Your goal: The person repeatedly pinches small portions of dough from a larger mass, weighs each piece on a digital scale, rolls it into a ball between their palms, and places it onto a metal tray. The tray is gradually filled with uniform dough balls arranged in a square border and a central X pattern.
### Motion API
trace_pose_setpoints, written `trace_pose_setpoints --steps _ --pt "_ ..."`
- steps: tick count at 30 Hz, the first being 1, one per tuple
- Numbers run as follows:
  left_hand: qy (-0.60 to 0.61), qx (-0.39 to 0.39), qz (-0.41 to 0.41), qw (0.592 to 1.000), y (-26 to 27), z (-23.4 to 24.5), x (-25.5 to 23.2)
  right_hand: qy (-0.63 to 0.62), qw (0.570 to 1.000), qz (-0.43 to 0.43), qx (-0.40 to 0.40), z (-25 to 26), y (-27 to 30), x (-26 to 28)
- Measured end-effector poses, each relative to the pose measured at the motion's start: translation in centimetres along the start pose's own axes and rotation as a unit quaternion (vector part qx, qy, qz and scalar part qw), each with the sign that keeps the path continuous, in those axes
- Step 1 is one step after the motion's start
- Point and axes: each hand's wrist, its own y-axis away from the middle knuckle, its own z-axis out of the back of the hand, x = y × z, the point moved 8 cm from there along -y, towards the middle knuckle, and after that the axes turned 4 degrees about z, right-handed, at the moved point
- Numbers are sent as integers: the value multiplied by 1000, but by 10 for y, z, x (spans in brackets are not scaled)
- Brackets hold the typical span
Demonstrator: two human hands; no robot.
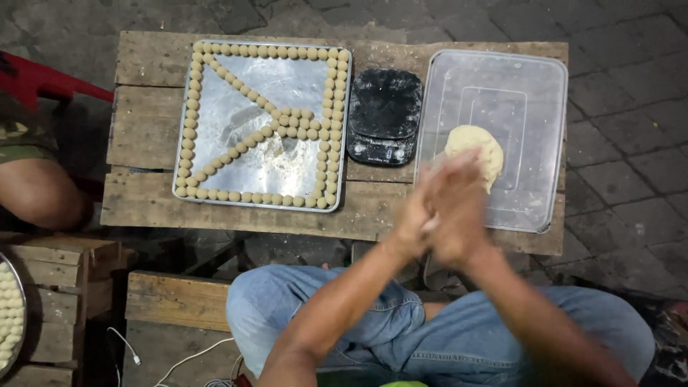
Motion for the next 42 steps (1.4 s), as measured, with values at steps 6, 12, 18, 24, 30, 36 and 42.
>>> trace_pose_setpoints --steps 6,12,18,24,30,36,42 --pt "359 370 48 856 -3 -1 42 -84 996 23 -9 13 -18 19" --pt "144 340 -57 928 -20 -3 1 -126 990 56 -18 12 -26 41" --pt "5 64 -65 996 -36 40 24 -46 997 -61 -26 24 -32 -5" --pt "-17 253 -381 889 15 -7 -5 -118 992 -32 -37 7 -26 -1" --pt "102 29 6 994 -35 34 22 -70 996 -44 15 11 -31 10" --pt "223 135 -9 965 -34 31 2 -240 940 -219 -105 58 -37 -44" --pt "79 26 -109 991 -29 63 -50 -316 885 -288 -185 63 -26 -62"
